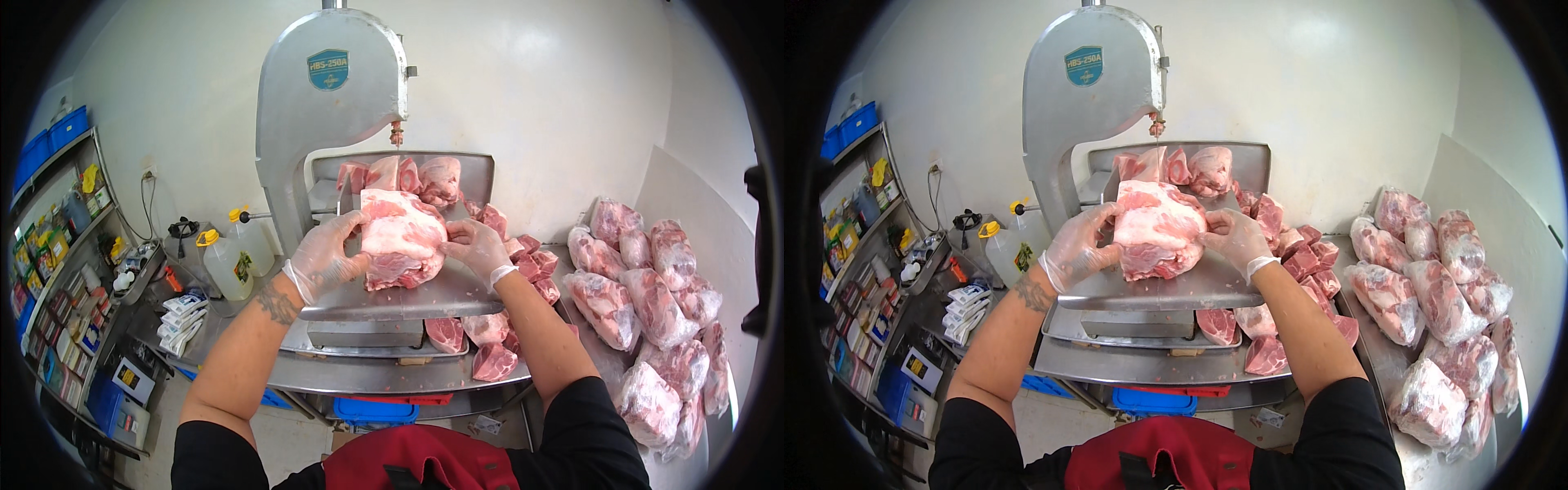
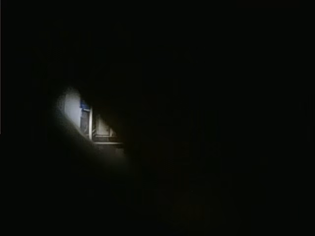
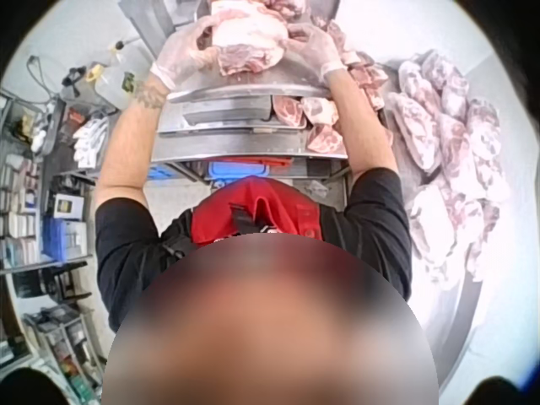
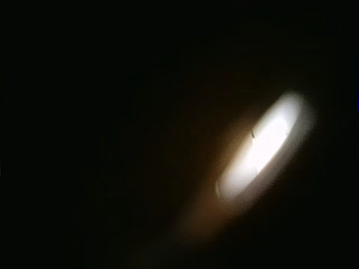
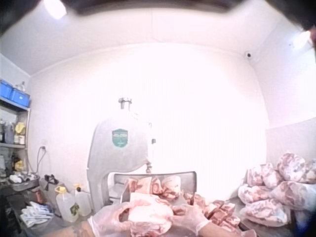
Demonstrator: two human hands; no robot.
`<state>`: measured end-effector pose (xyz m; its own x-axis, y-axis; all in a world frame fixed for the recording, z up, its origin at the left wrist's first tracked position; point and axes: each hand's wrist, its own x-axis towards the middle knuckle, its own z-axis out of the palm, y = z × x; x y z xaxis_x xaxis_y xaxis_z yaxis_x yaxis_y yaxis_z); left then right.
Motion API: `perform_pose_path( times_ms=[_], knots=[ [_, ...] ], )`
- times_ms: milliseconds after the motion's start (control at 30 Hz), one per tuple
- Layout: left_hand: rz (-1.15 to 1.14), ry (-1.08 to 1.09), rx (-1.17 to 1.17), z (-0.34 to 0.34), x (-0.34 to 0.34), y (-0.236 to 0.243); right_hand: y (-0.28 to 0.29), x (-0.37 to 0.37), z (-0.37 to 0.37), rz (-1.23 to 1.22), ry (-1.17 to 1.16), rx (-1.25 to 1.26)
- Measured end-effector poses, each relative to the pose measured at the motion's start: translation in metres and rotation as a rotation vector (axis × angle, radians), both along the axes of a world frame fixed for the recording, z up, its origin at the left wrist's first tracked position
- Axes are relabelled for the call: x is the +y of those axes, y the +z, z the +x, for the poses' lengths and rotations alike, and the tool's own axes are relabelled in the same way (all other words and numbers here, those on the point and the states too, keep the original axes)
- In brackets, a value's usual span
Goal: The person uses a vertical band saw to cut large pieces of raw meat into smaller portions. They position each piece on the saw table, guide it through the blade, and place the cut pieces onto a metal tray. The person wears gloves and a red apron throughout the task.
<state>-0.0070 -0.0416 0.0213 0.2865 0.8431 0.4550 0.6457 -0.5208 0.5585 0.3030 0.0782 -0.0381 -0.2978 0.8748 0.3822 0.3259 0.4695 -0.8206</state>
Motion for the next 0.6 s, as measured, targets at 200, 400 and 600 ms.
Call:
perform_pose_path(
  times_ms=[200, 400, 600],
  knots=[
    [0.042, 0.076, 0.04, 0.0, 0.007, 0.003, -0.004, 0.016, -0.004, 0.035, -0.027, -0.024],
    [-0.01, 0.025, -0.055, -0.003, 0.022, 0.0, -0.003, 0.025, -0.006, 0.056, -0.049, -0.073],
    [0.044, 0.038, -0.025, -0.007, 0.032, -0.004, 0.003, 0.026, -0.008, 0.138, -0.095, -0.152]
  ],
)
